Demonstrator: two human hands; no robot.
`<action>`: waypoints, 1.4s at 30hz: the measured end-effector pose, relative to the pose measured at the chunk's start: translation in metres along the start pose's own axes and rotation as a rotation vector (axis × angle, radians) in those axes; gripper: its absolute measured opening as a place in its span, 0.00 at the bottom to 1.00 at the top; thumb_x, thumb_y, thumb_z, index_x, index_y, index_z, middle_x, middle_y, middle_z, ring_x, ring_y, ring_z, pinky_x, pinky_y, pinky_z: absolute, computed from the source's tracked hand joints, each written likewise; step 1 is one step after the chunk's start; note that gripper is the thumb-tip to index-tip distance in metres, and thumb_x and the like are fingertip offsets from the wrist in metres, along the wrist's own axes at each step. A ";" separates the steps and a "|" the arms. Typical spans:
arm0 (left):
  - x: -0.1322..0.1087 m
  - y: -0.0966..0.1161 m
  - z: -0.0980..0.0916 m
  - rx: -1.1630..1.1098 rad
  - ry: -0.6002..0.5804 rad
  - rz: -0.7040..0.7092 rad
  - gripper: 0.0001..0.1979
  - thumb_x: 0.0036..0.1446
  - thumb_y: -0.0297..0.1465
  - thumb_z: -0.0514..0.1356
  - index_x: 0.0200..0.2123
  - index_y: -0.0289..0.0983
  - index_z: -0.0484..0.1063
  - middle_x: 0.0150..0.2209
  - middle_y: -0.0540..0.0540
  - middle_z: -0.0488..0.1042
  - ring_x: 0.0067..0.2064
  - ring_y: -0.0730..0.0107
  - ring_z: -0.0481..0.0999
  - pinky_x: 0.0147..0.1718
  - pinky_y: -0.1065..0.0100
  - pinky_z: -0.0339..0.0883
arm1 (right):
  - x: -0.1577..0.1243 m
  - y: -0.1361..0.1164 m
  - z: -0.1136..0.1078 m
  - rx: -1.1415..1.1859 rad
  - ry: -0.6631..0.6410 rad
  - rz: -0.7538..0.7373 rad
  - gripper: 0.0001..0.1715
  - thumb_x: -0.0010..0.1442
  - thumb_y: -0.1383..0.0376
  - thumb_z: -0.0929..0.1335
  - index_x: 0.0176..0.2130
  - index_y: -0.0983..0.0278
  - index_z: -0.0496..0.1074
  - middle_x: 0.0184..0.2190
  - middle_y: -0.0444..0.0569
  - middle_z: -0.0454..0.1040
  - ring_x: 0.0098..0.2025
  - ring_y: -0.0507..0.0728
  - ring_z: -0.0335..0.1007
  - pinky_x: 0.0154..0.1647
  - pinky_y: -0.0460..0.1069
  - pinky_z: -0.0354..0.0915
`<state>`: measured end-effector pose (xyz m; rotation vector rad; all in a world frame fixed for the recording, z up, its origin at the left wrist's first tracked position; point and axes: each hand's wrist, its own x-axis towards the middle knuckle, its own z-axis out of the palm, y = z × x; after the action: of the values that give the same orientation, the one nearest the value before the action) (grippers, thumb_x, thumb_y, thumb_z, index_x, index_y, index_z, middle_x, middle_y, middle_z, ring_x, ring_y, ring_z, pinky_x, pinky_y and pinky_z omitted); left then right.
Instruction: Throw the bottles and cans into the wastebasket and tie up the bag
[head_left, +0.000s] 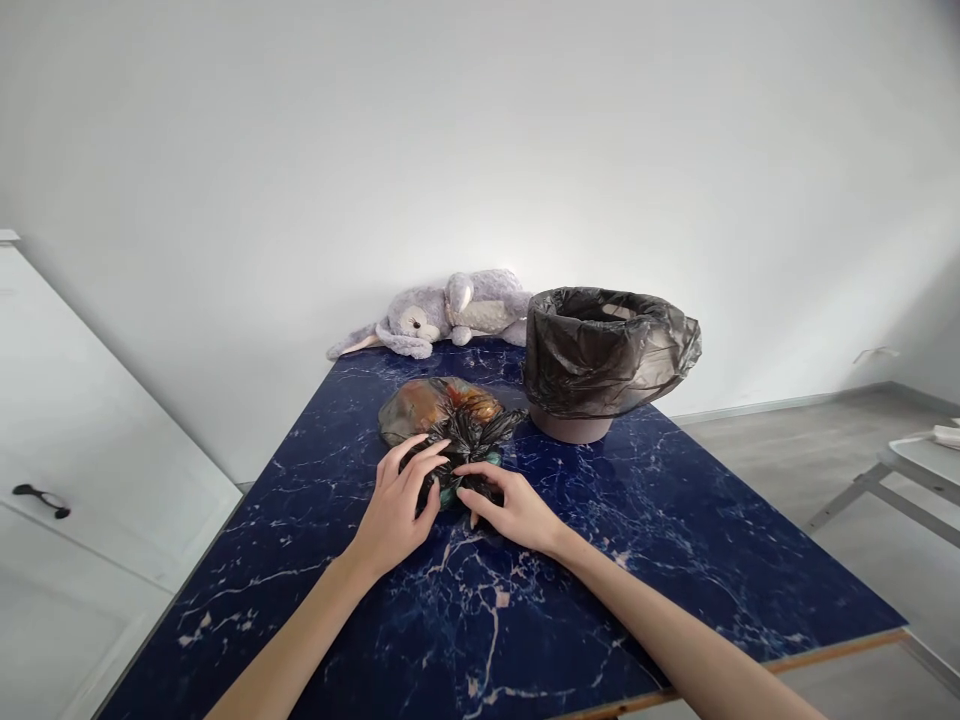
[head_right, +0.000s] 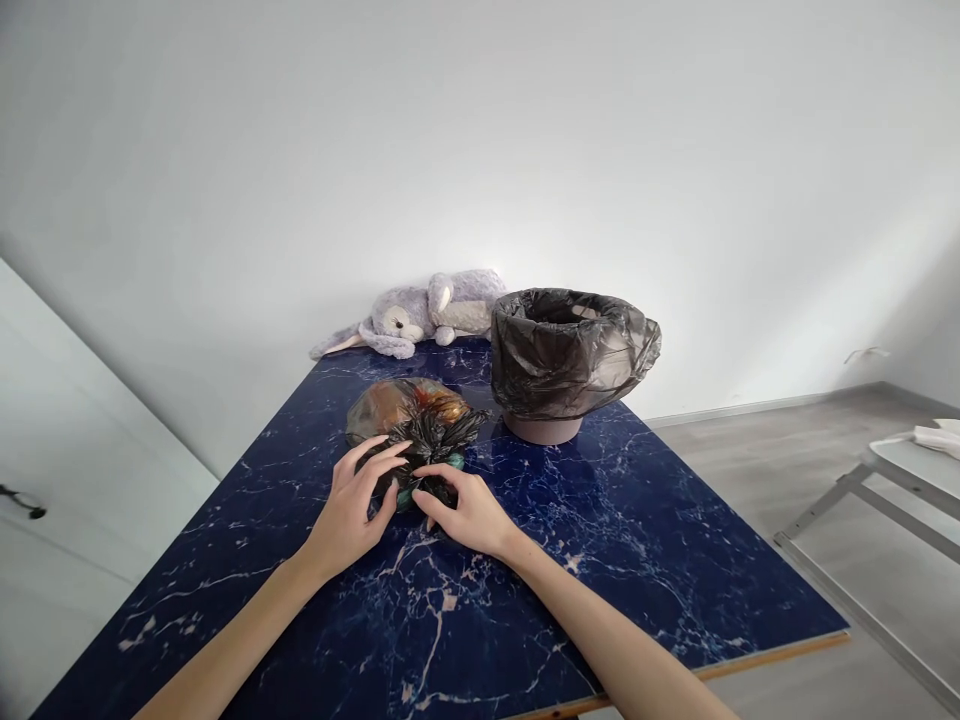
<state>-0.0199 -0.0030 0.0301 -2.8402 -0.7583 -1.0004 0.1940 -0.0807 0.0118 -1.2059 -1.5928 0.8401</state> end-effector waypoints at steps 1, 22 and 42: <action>0.000 -0.001 0.001 0.011 0.014 -0.010 0.18 0.73 0.29 0.54 0.63 0.45 0.66 0.67 0.45 0.73 0.73 0.50 0.61 0.69 0.44 0.57 | -0.001 -0.001 0.000 0.038 -0.006 0.004 0.23 0.72 0.50 0.68 0.59 0.59 0.75 0.28 0.42 0.81 0.32 0.58 0.81 0.45 0.53 0.74; 0.002 -0.005 -0.001 0.042 0.085 -0.095 0.09 0.73 0.32 0.56 0.49 0.43 0.75 0.42 0.44 0.79 0.52 0.52 0.71 0.54 0.52 0.63 | -0.006 -0.005 0.003 0.249 0.050 0.038 0.29 0.73 0.43 0.64 0.60 0.57 0.71 0.24 0.38 0.69 0.25 0.52 0.66 0.28 0.47 0.62; 0.003 0.002 -0.005 0.008 0.131 -0.054 0.08 0.70 0.27 0.58 0.49 0.41 0.74 0.44 0.43 0.77 0.52 0.54 0.73 0.54 0.53 0.67 | -0.002 0.012 0.010 0.236 0.126 0.081 0.17 0.71 0.54 0.65 0.53 0.61 0.70 0.23 0.37 0.74 0.16 0.51 0.67 0.20 0.45 0.64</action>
<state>-0.0197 -0.0039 0.0362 -2.7285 -0.8271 -1.1735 0.1884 -0.0790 -0.0025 -1.1357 -1.3112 0.9555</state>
